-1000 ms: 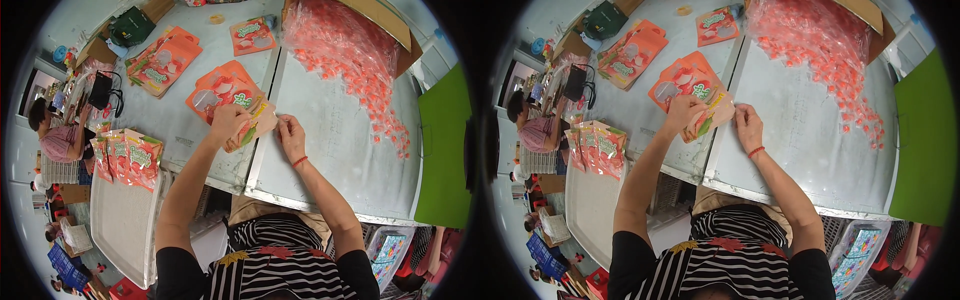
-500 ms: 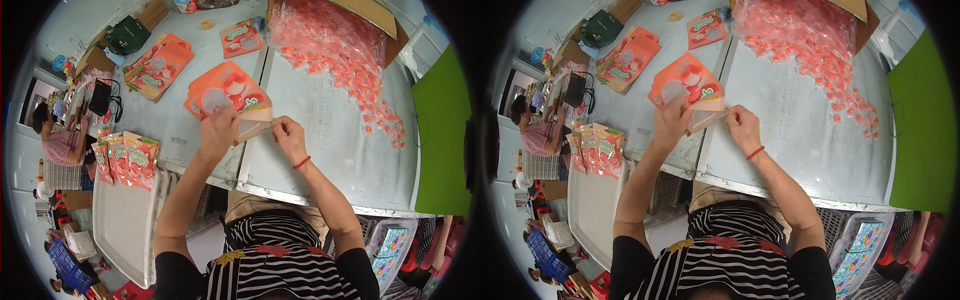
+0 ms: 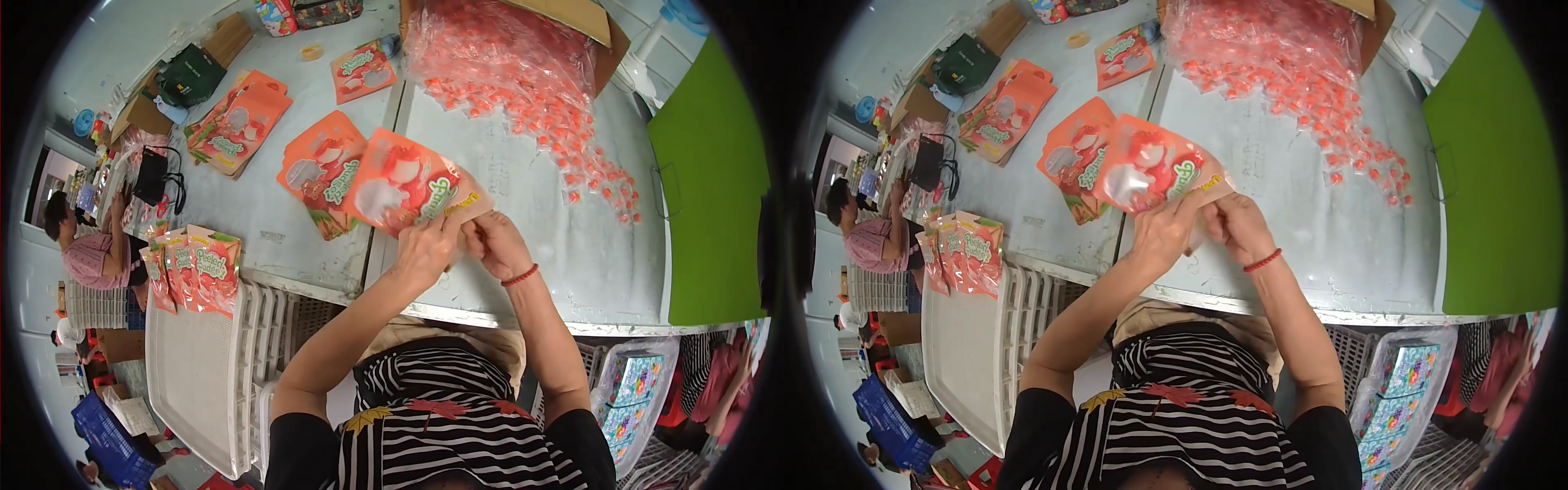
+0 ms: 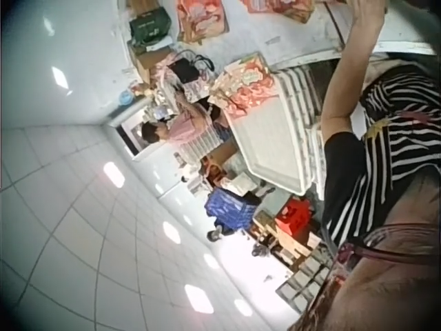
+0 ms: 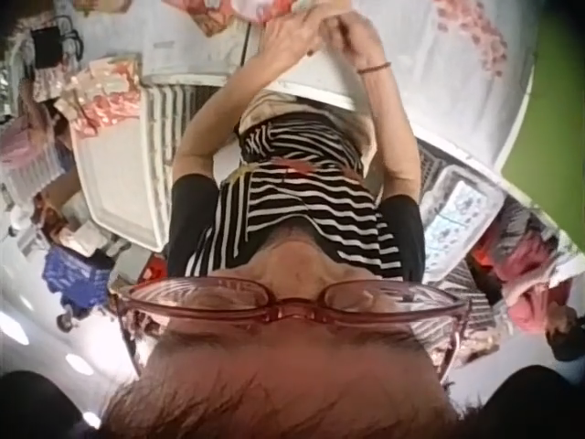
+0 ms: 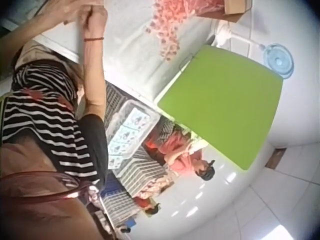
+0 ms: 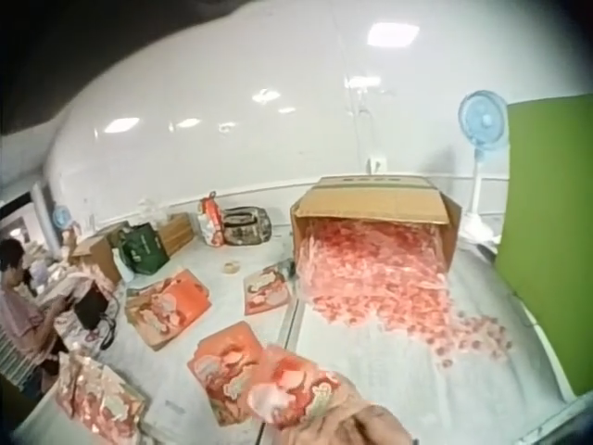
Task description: Filling retail pouches with individually wrapped candy items from a bulk box and placing them in a tray.
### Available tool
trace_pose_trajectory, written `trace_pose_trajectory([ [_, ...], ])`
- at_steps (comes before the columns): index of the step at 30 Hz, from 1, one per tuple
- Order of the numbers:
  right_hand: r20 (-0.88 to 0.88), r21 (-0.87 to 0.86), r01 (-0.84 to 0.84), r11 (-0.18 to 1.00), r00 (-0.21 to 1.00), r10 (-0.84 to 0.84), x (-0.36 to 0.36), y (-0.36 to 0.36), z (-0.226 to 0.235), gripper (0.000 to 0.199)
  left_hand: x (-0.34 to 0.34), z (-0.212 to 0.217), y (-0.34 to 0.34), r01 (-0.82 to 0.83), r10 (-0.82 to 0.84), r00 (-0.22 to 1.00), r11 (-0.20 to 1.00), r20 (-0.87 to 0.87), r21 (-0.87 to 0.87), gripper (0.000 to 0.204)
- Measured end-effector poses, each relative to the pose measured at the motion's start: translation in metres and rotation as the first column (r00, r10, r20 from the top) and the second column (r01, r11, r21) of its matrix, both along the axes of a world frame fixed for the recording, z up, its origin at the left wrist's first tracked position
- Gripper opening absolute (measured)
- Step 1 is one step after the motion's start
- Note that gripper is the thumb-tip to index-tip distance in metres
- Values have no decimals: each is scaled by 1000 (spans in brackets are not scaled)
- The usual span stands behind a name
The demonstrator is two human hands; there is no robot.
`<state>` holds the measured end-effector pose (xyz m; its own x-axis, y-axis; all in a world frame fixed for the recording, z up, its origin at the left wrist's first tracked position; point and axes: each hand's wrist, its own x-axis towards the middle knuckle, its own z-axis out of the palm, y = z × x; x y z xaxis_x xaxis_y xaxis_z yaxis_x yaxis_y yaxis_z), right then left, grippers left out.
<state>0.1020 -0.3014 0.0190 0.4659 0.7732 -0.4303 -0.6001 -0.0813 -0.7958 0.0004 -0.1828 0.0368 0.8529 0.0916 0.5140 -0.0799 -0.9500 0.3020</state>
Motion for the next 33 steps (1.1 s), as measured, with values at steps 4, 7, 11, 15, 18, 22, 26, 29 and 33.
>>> trace_pose_trajectory([
  [4,-398,309,208,928,914,-72,-15,-13,-4,26,2,-4,-25,64,-59,997,991,38,-119,48],
  [7,-517,588,224,778,843,148,-4,-27,-44,30,3,-4,-55,101,-98,994,992,49,-79,51],
  [11,-368,458,167,873,930,16,3,-30,-38,39,-7,6,-48,222,-243,967,950,-73,-218,62],
  [15,-378,204,196,959,919,-107,-20,-25,28,50,-3,23,-22,436,-439,860,897,-261,-72,110],
  [18,-303,210,72,975,953,-5,-18,-25,19,44,1,14,-24,424,-411,873,905,-263,-6,109],
  [22,-13,343,-177,922,981,193,1,-43,-57,34,-6,12,-42,392,-393,875,918,-282,-62,93],
  [26,-124,156,-278,948,946,298,17,-52,-5,27,-9,-33,-26,122,-116,974,992,-197,20,76],
  [29,125,125,-171,977,980,155,75,-67,28,31,-26,-23,-8,-89,15,941,975,-338,-203,74],
  [33,987,-150,626,766,50,152,170,-79,-33,44,-31,-3,-7,-96,32,964,967,-263,-234,75],
])
